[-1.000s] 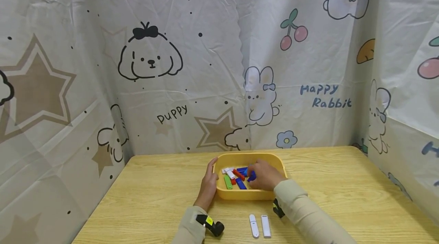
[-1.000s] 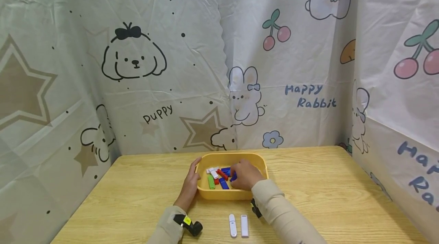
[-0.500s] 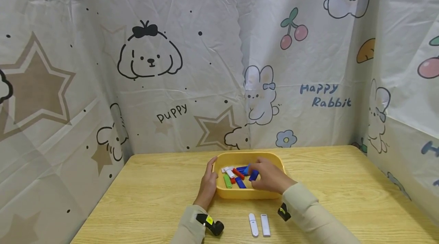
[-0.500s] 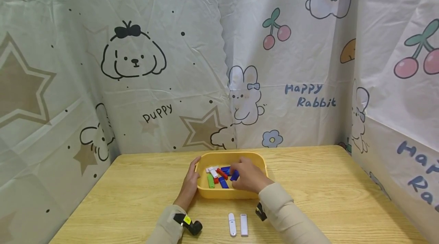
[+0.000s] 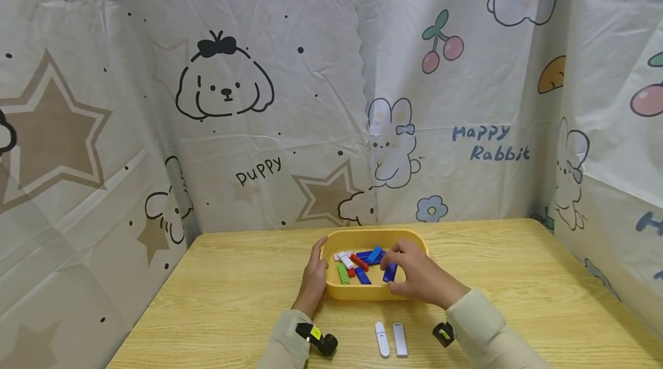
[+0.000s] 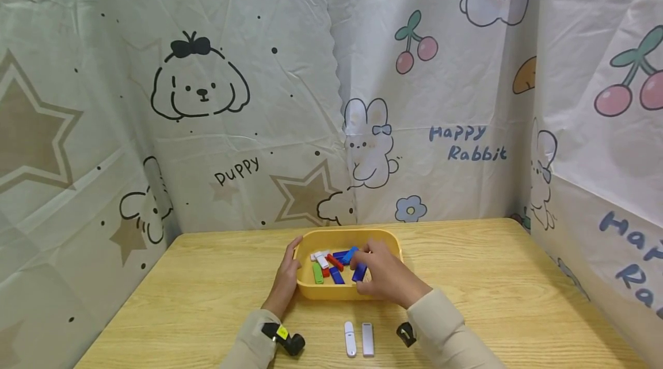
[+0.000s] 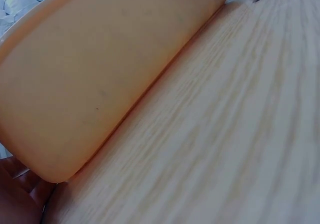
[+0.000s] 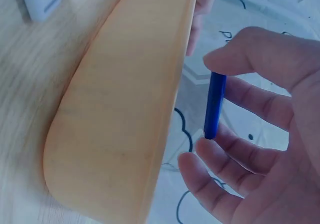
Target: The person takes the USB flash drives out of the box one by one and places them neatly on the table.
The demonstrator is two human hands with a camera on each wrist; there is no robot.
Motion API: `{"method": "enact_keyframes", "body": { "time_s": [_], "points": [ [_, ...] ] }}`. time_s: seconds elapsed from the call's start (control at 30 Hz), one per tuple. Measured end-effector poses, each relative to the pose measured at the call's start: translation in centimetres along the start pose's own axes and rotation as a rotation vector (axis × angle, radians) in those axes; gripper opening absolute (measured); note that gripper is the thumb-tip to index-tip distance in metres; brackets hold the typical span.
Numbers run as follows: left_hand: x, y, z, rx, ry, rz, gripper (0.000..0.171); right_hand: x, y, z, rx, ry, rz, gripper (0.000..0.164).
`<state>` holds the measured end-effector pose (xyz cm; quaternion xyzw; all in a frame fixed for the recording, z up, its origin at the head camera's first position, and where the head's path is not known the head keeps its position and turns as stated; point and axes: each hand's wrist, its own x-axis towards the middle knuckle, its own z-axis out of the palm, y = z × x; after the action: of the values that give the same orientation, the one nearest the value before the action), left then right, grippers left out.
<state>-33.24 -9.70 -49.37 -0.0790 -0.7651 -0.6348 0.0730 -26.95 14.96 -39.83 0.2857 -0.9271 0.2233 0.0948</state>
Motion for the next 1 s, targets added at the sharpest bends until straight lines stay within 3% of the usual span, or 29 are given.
{"method": "enact_keyframes", "body": {
  "time_s": [0.3,0.5,0.77,1.0],
  "points": [
    [0.1,0.3,0.3,0.005,0.011,-0.030,0.058,-2.3,-0.3,-0.4,0.017,-0.021,-0.081,0.025],
    [0.2,0.1,0.3,0.017,0.011,-0.015,0.058,-4.0,-0.3,-0.6,0.043,-0.038,-0.129,0.020],
    [0.3,-0.3,0.3,0.036,0.020,-0.008,0.058,-5.6,0.1,-0.5,0.078,-0.141,-0.101,0.016],
    [0.2,0.3,0.0,0.018,0.015,-0.025,0.058,-5.7,0.2,-0.6,0.107,-0.263,-0.044,0.013]
  ]
}}
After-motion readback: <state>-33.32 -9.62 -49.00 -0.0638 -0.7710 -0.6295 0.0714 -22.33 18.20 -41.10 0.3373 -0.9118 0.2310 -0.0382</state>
